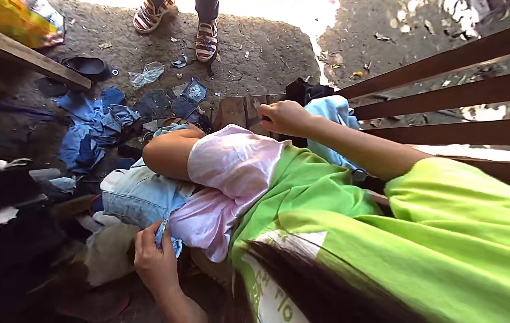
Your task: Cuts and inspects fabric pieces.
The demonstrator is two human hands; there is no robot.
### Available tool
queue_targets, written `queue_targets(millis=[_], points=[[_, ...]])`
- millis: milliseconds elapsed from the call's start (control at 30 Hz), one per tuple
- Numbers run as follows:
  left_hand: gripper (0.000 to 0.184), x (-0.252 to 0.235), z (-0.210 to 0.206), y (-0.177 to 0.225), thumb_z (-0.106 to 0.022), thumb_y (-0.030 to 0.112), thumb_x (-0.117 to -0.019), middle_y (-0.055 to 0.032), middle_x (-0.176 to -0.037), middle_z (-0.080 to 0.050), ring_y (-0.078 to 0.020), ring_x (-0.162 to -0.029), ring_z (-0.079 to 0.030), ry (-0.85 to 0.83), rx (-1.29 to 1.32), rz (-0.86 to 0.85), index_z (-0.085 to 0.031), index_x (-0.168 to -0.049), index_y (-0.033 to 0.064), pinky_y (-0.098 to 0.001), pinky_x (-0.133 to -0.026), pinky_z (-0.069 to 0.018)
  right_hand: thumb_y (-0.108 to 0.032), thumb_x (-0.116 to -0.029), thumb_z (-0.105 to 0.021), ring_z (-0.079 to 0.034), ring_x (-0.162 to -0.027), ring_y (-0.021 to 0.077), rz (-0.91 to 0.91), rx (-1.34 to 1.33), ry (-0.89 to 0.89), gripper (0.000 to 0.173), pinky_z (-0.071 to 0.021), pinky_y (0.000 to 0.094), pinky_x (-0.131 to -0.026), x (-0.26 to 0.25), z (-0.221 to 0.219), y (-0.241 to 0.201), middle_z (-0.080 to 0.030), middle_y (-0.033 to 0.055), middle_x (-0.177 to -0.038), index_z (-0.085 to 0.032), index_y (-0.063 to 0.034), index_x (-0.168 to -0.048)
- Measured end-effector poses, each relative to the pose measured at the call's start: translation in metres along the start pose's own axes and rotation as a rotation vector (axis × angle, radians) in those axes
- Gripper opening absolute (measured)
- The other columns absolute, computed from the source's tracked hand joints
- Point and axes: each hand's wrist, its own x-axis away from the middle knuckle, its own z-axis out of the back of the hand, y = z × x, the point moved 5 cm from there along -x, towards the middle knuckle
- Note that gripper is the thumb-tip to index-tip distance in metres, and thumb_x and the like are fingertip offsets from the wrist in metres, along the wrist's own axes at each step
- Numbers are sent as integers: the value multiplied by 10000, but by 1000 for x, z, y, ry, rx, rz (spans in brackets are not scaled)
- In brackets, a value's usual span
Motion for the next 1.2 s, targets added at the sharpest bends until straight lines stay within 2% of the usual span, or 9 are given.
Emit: queue_targets(millis=[133, 267, 433, 600, 700, 800, 900, 1033, 1200], points=[[268, 13, -3, -5, -613, 125, -991, -296, -1010, -685, -370, -973, -675, 54, 13, 81, -696, -1060, -120, -428, -910, -515, -201, -1029, -562, -665, -1011, 464, -70, 67, -168, 267, -497, 638, -807, -25, -9, -13, -686, 247, -1033, -634, -19, -1212], [291, 27, -9, -11, -644, 128, -982, -311, -1072, -685, -359, -1037, -668, 77, 67, 170, -691, -1115, -126, -399, -963, -498, -371, -1010, -615, -656, -1079, 422, -77, 4, -72, 452, -505, 636, -841, -9, -9, 8, -649, 207, -1238, -602, -71, -1347], [334, 50, -20, -12, -668, 124, -941, -347, -1135, -637, -390, -1060, -636, 170, 110, 282, -666, -1140, -145, -414, -946, -500, -224, -991, -618, -654, -983, 525, -369, 95, -81, 290, -471, 732, -755, 94, 2, 88, -680, 282, -1052, -650, 1, -1170], [344, 75, -26, 0, -707, 179, -903, -348, -1193, -591, -490, -1142, -551, 451, -54, 429, -699, -1132, -77, -554, -1013, -400, -138, -955, -642, -563, -1138, 610, -591, 46, 15, 445, -442, 780, -831, 184, -32, 146, -530, 400, -1308, -540, 68, -1336], [260, 90, -34, 21, -682, 141, -924, -316, -1070, -609, -427, -1039, -573, 594, -58, 450, -705, -1061, -79, -467, -960, -437, -52, -954, -597, -519, -1225, 593, -539, -26, 160, 478, -441, 715, -958, 205, -52, 154, -471, 415, -1377, -487, 86, -1398], [219, 88, -51, 44, -629, 59, -943, -209, -883, -685, -207, -791, -672, 437, 239, 389, -677, -1056, -123, -306, -768, -560, -25, -980, -535, -534, -1239, 543, -609, -111, 183, 495, -412, 651, -1043, 208, -56, 155, -526, 394, -1337, -422, 116, -1441], [248, 78, -67, 55, -493, 45, -1026, -68, -856, -676, -22, -723, -640, 282, 785, 547, -580, -1172, -136, -179, -676, -536, -125, -1024, -544, -564, -1203, 563, -644, -57, 21, 430, -384, 736, -1005, 203, -50, 166, -593, 378, -1278, -530, 72, -1406], [436, 73, -63, 50, -215, 235, -1137, -107, -1031, -707, -117, -797, -700, 311, 1280, 1014, -444, -1395, -30, -249, -669, -562, -267, -945, -701, -582, -1136, 592, -715, 74, -174, 529, -390, 791, -900, 194, -42, 176, -634, 368, -1197, -577, -34, -1405], [823, 59, -57, 36, -110, 661, -1048, -95, -1113, -734, -152, -939, -723, 385, 1535, 1314, -602, -1277, 43, -285, -725, -566, -230, -937, -731, -618, -1062, 586, -603, 120, -334, 546, -441, 768, -876, 179, -35, 201, -651, 372, -1114, -542, -15, -1402]])
